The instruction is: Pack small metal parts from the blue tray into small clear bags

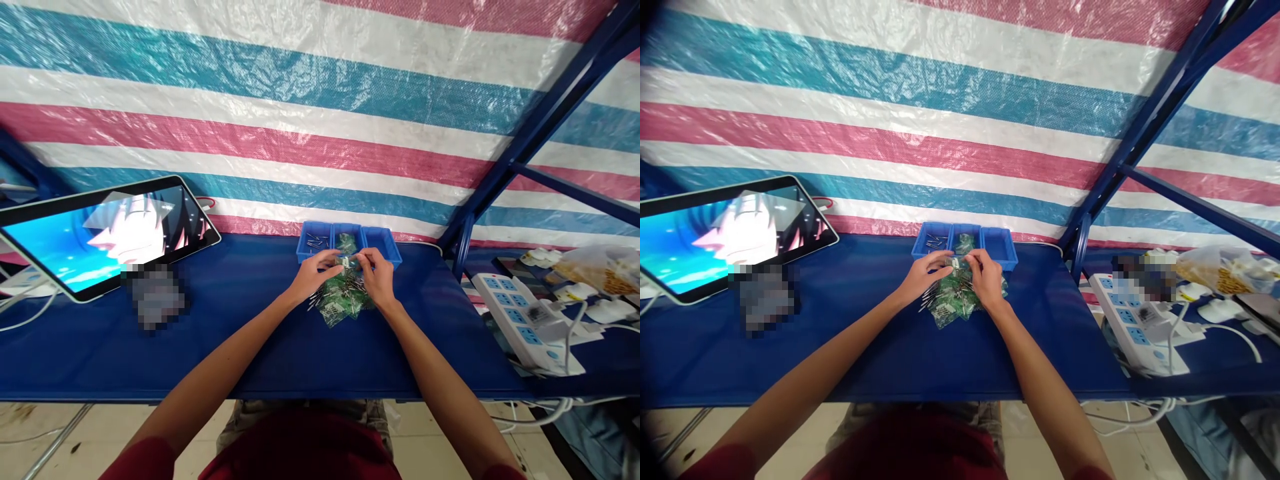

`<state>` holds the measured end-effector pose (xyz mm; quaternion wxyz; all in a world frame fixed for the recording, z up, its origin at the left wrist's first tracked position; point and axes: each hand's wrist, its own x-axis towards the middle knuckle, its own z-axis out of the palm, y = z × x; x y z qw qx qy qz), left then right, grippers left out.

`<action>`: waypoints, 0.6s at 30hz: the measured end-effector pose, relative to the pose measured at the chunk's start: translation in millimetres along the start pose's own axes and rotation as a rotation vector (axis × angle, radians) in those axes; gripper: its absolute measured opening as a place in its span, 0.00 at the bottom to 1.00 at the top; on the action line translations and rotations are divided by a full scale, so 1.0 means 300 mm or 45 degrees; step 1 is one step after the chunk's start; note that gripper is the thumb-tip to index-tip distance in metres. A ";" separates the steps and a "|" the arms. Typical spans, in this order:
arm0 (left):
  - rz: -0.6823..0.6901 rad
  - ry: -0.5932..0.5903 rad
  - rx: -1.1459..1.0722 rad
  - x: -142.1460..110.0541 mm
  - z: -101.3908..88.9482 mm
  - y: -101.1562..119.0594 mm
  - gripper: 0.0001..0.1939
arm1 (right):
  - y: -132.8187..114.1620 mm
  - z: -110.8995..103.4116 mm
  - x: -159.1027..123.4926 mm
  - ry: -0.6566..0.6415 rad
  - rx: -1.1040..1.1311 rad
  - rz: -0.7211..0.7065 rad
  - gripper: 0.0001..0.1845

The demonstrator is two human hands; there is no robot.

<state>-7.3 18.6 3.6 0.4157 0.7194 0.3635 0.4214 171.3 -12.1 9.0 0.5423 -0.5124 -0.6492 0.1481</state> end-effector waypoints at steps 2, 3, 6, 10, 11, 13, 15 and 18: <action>-0.043 -0.020 -0.072 0.000 0.005 0.002 0.17 | -0.002 0.006 -0.004 -0.033 0.052 0.023 0.14; -0.055 -0.015 -0.092 -0.001 0.006 0.005 0.17 | -0.001 0.009 -0.005 -0.051 0.075 0.033 0.15; -0.075 0.045 -0.175 -0.004 0.002 0.015 0.16 | 0.005 0.013 -0.008 -0.092 0.159 0.045 0.14; -0.105 0.108 -0.263 -0.007 -0.003 0.023 0.21 | 0.003 0.010 -0.006 -0.148 0.129 -0.146 0.14; -0.101 0.109 -0.258 -0.007 -0.005 0.024 0.22 | 0.001 0.009 -0.006 -0.160 0.088 -0.210 0.12; -0.077 0.101 -0.208 -0.008 -0.009 0.027 0.21 | 0.001 0.008 -0.005 -0.172 0.013 -0.287 0.10; -0.016 0.095 -0.085 -0.009 -0.015 0.031 0.19 | 0.003 0.008 -0.004 -0.177 -0.027 -0.271 0.10; 0.122 0.064 0.145 -0.013 -0.027 0.041 0.20 | 0.009 0.008 -0.006 -0.186 -0.055 -0.208 0.11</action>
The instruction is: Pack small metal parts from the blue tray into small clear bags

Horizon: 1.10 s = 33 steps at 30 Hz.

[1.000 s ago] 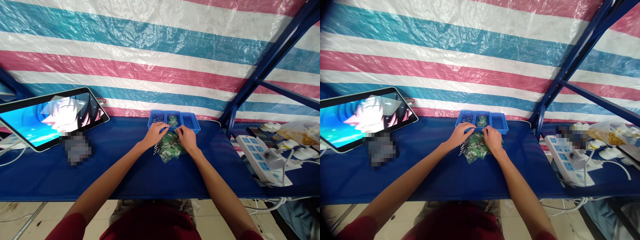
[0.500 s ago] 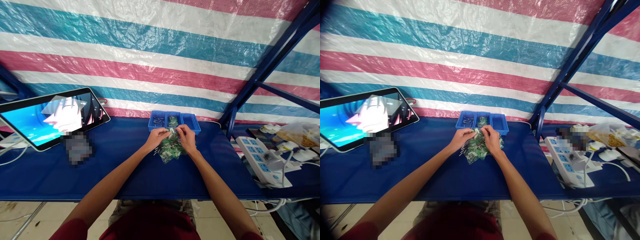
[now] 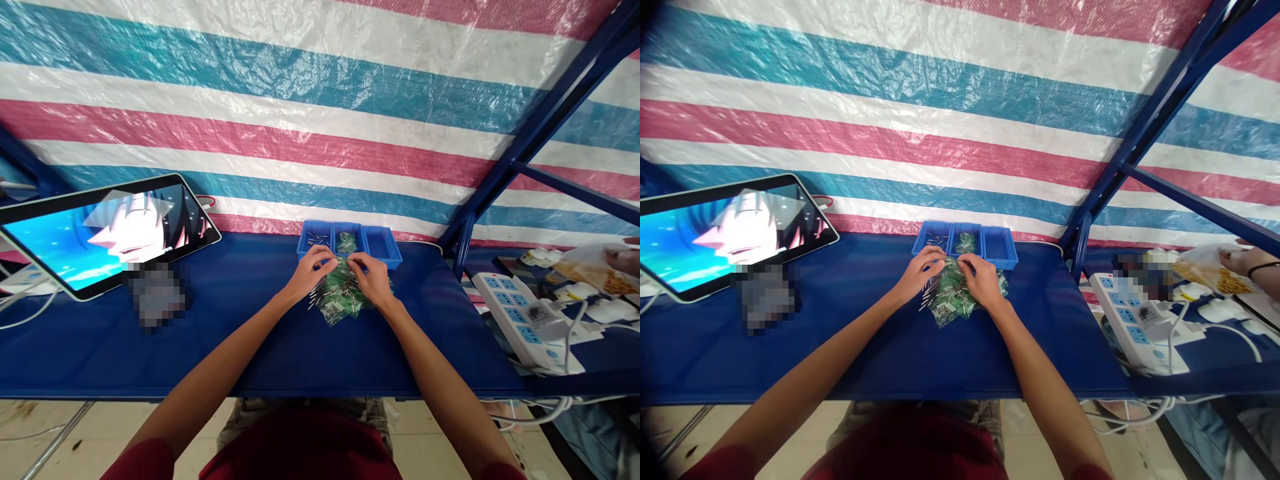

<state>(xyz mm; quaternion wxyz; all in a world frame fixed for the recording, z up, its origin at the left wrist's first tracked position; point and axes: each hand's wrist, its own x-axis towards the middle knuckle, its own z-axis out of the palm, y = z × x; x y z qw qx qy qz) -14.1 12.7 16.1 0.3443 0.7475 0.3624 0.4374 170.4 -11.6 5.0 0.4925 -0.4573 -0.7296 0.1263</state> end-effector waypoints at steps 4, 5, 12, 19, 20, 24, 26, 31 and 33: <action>-0.017 -0.062 0.055 -0.007 -0.004 0.013 0.18 | 0.000 0.000 -0.005 0.017 0.004 0.006 0.12; -0.055 -0.065 0.000 -0.009 -0.002 0.017 0.19 | -0.001 0.000 -0.006 0.031 0.022 0.008 0.13; -0.292 0.005 -0.314 -0.014 0.004 0.038 0.23 | -0.015 -0.004 -0.002 0.004 0.077 -0.210 0.13; -0.182 0.192 -0.230 -0.001 0.002 0.001 0.23 | -0.014 0.001 0.005 0.003 -0.005 -0.055 0.12; -0.146 0.216 -0.244 0.002 0.001 -0.005 0.21 | -0.012 0.001 0.005 0.007 0.002 0.012 0.13; -0.138 0.032 -0.264 0.003 -0.007 -0.013 0.22 | -0.006 0.002 0.002 0.016 0.146 0.190 0.15; -0.155 -0.008 -0.257 0.000 -0.009 -0.011 0.19 | -0.005 0.001 0.001 -0.024 0.200 0.227 0.17; -0.187 0.114 -0.447 -0.001 -0.001 -0.005 0.18 | -0.007 -0.005 0.004 0.015 0.236 0.077 0.15; -0.203 0.107 -0.502 0.000 0.002 -0.006 0.16 | -0.008 -0.005 0.006 0.023 0.188 -0.084 0.12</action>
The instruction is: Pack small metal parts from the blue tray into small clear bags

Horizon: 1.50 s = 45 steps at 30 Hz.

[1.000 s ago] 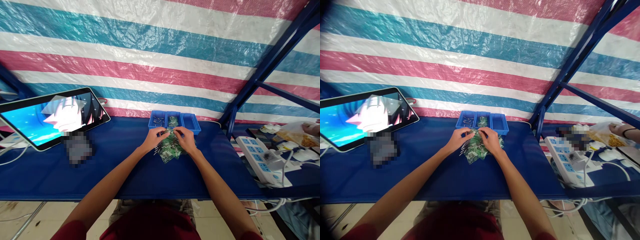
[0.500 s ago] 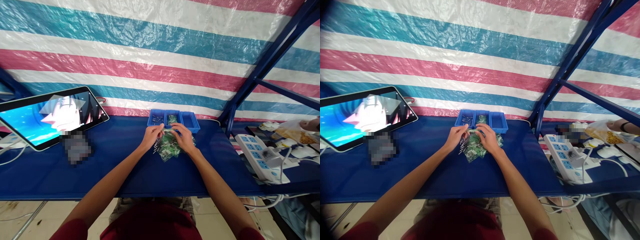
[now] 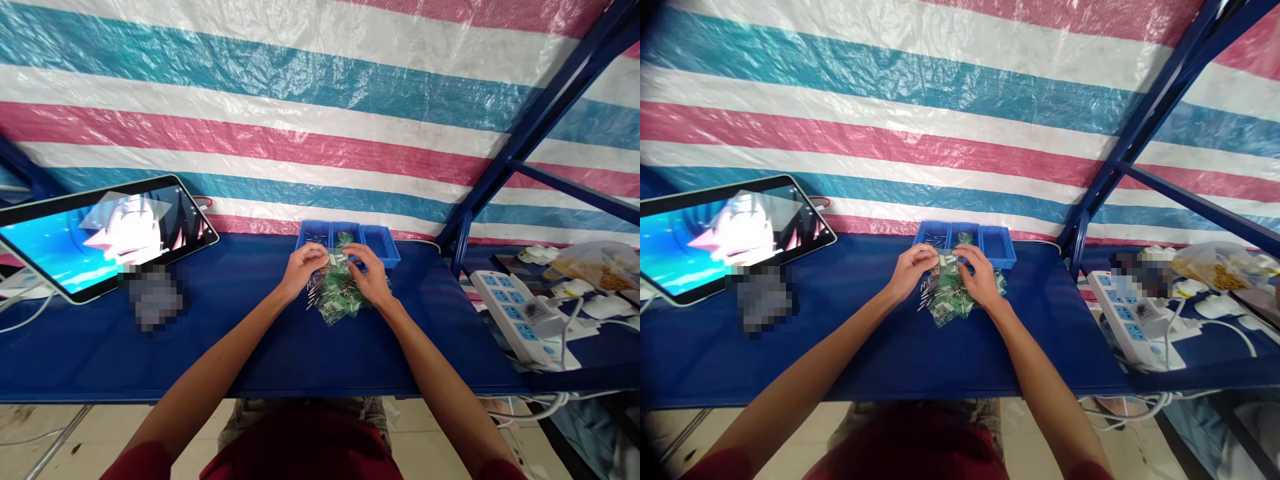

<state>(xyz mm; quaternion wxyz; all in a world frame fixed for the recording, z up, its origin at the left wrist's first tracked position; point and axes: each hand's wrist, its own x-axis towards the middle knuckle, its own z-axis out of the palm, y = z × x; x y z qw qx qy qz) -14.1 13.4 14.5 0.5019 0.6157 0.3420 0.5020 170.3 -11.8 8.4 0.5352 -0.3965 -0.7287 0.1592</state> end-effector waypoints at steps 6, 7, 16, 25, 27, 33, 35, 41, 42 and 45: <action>0.077 -0.092 0.164 0.004 -0.008 0.001 0.19 | 0.004 0.010 -0.001 0.051 -0.097 0.010 0.08; 0.108 -0.093 0.220 0.004 -0.010 0.000 0.19 | 0.004 0.011 -0.003 0.063 -0.077 0.068 0.08; -0.052 -0.078 -0.086 -0.002 0.012 -0.009 0.19 | -0.008 0.004 -0.003 -0.029 -0.038 -0.040 0.13; 0.012 -0.136 0.249 0.004 -0.008 -0.001 0.19 | 0.001 0.013 -0.003 0.049 -0.037 0.250 0.11; -0.041 -0.148 0.208 -0.002 -0.001 0.005 0.19 | -0.005 0.008 -0.004 0.062 -0.007 0.244 0.11; -0.056 0.073 -0.010 -0.017 0.036 0.002 0.18 | -0.003 0.004 -0.004 -0.062 -0.049 -0.063 0.14; -0.045 0.088 -0.040 -0.017 0.039 -0.003 0.17 | 0.007 0.010 -0.003 -0.038 -0.071 -0.051 0.12; 0.058 0.028 0.129 -0.005 0.026 -0.014 0.17 | 0.019 0.010 -0.001 0.008 0.114 0.248 0.11; 0.022 -0.007 0.114 -0.003 0.025 -0.016 0.17 | 0.018 0.008 -0.001 -0.016 0.158 0.295 0.15; -0.101 -0.024 -0.067 -0.002 0.026 -0.018 0.17 | 0.014 0.001 -0.002 -0.038 0.153 0.294 0.18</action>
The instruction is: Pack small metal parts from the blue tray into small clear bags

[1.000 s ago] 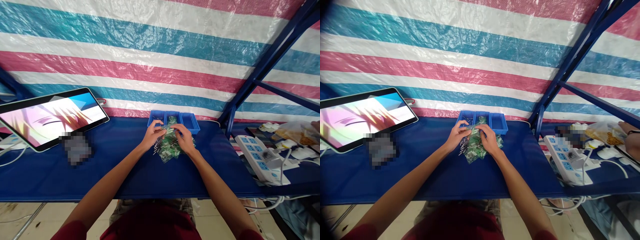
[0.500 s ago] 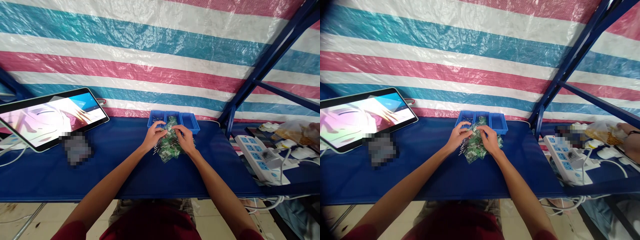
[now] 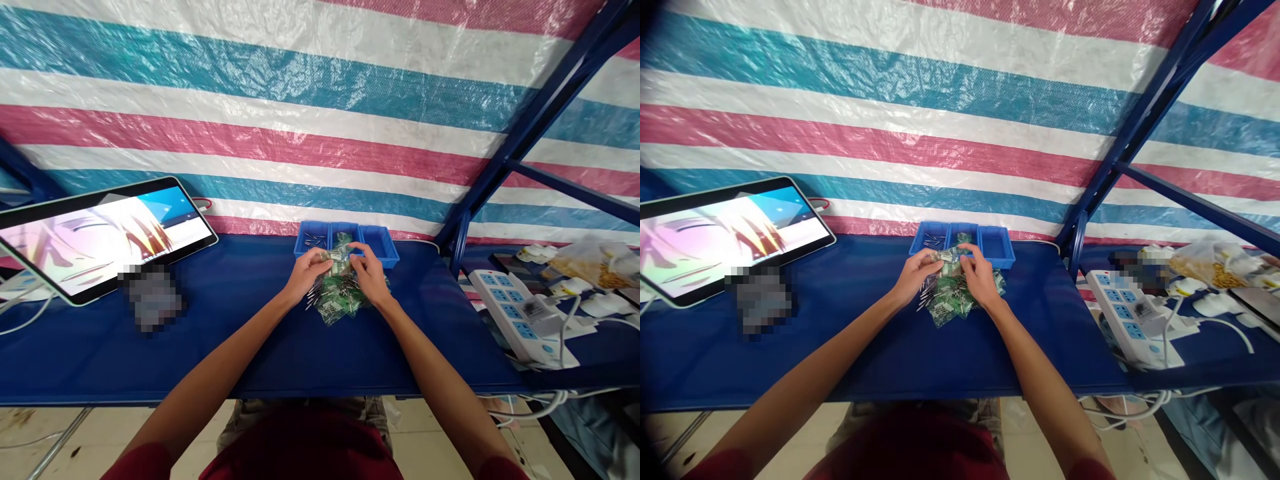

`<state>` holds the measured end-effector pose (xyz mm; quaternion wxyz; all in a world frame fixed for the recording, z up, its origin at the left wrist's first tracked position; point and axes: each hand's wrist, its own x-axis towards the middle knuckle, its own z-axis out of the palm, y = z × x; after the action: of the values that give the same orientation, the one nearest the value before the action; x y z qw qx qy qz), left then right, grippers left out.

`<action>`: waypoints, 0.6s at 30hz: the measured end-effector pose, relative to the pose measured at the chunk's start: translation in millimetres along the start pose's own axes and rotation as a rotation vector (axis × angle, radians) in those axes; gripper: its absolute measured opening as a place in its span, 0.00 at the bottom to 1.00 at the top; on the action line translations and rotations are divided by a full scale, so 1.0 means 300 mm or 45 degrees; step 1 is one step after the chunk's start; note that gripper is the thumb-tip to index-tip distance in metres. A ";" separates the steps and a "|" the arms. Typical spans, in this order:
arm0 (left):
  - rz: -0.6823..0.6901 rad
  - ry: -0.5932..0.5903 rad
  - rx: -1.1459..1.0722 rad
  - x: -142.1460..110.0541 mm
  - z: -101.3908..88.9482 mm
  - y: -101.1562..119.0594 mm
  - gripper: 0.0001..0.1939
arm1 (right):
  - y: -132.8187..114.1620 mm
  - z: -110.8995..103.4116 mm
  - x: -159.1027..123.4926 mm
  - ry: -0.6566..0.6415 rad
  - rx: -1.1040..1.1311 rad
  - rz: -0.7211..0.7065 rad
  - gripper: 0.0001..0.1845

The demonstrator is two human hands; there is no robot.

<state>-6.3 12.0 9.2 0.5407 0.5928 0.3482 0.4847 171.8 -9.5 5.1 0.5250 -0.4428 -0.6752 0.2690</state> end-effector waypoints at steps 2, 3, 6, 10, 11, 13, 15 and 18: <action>-0.040 0.032 -0.117 -0.001 0.001 0.001 0.21 | -0.004 -0.002 0.000 0.005 -0.096 -0.142 0.17; -0.050 0.035 -0.153 -0.001 0.001 0.003 0.23 | -0.007 -0.003 0.000 -0.005 -0.147 -0.229 0.17; -0.041 -0.006 -0.113 -0.002 -0.002 0.012 0.20 | -0.017 0.002 -0.001 -0.015 -0.251 -0.352 0.12; 0.051 -0.030 0.126 -0.006 -0.008 0.028 0.20 | -0.023 0.010 -0.002 0.068 -0.186 -0.153 0.12; 0.060 -0.037 0.152 -0.007 -0.009 0.032 0.20 | -0.022 0.010 -0.002 0.078 -0.132 -0.074 0.13; 0.070 -0.027 0.149 -0.007 -0.014 0.040 0.19 | -0.020 0.007 0.001 0.055 0.022 0.089 0.15; 0.105 0.043 0.115 -0.003 -0.024 0.043 0.17 | -0.019 0.000 0.004 -0.054 0.196 0.244 0.16; 0.179 0.191 0.110 0.008 -0.047 0.043 0.13 | -0.018 -0.013 0.012 -0.339 0.345 0.429 0.17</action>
<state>-20.4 16.4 21.5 0.4519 0.6006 0.3656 0.5490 173.6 -9.1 12.5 0.4337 -0.4353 -0.6128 0.4969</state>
